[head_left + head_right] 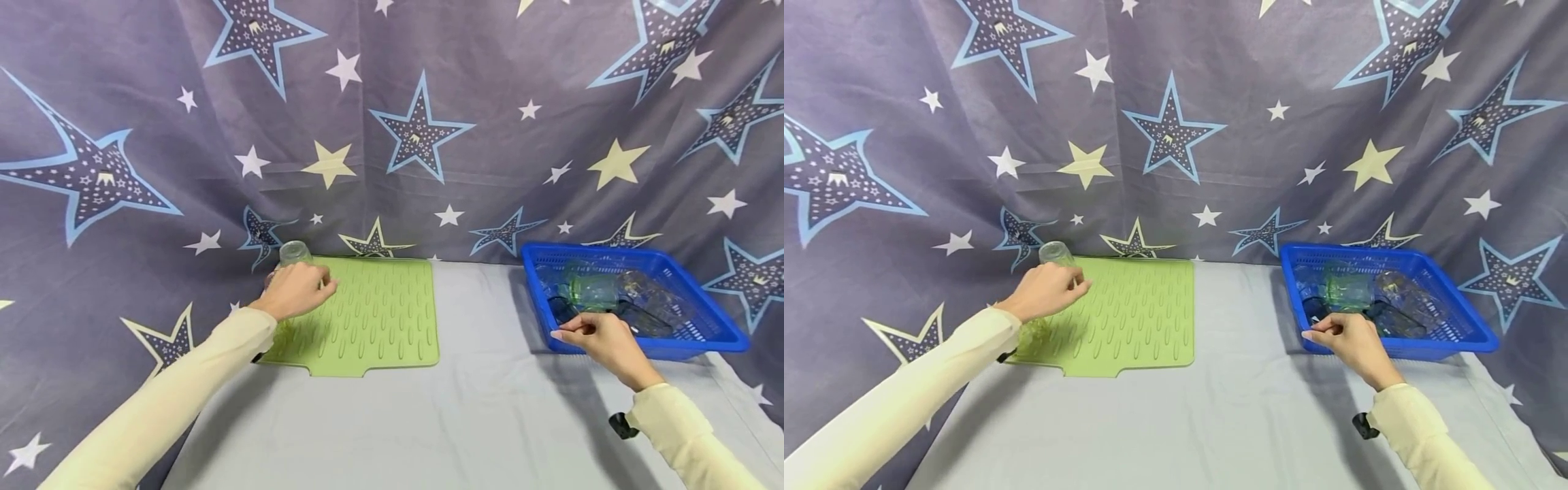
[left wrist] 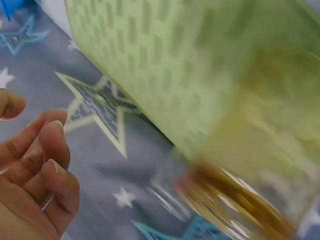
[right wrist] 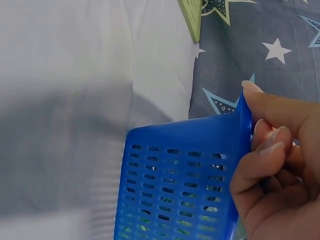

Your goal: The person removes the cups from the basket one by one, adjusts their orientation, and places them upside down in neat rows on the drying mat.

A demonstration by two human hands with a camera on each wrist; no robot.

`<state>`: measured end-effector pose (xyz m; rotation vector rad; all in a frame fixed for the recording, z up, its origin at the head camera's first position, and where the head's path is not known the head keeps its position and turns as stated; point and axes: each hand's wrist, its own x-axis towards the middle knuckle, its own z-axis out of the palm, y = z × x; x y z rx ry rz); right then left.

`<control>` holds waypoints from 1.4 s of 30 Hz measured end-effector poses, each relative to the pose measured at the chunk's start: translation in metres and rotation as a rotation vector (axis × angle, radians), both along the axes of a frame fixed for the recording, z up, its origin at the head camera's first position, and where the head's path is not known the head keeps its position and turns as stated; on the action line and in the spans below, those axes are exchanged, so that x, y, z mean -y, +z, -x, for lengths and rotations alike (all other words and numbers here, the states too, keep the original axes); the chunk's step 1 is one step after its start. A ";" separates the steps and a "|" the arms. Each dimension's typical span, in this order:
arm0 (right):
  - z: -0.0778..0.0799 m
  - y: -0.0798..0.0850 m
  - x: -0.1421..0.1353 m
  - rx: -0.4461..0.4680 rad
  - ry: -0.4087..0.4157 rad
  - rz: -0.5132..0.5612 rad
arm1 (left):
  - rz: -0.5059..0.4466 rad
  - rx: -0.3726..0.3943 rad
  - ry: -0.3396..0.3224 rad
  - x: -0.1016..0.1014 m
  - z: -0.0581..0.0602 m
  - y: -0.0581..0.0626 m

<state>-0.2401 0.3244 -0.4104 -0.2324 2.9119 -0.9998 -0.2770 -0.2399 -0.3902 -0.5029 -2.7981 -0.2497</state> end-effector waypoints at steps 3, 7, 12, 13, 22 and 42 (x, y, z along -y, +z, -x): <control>-0.001 -0.001 0.000 0.004 0.004 0.011 | -0.011 0.032 -0.048 -0.025 0.006 -0.003; -0.001 0.000 -0.003 0.031 -0.008 0.044 | -0.051 0.101 -0.108 -0.057 0.012 -0.011; 0.000 0.001 -0.003 0.041 -0.044 0.091 | -0.091 0.161 -0.147 -0.100 0.017 -0.021; 0.000 0.000 -0.002 0.027 -0.054 0.101 | -0.102 0.173 -0.155 -0.108 0.018 -0.023; -0.003 0.000 -0.005 -0.025 -0.226 0.345 | -0.134 0.263 -0.269 -0.173 0.012 -0.025; 0.003 0.019 -0.014 0.003 -0.253 0.294 | -0.236 0.379 -0.392 -0.312 0.002 -0.058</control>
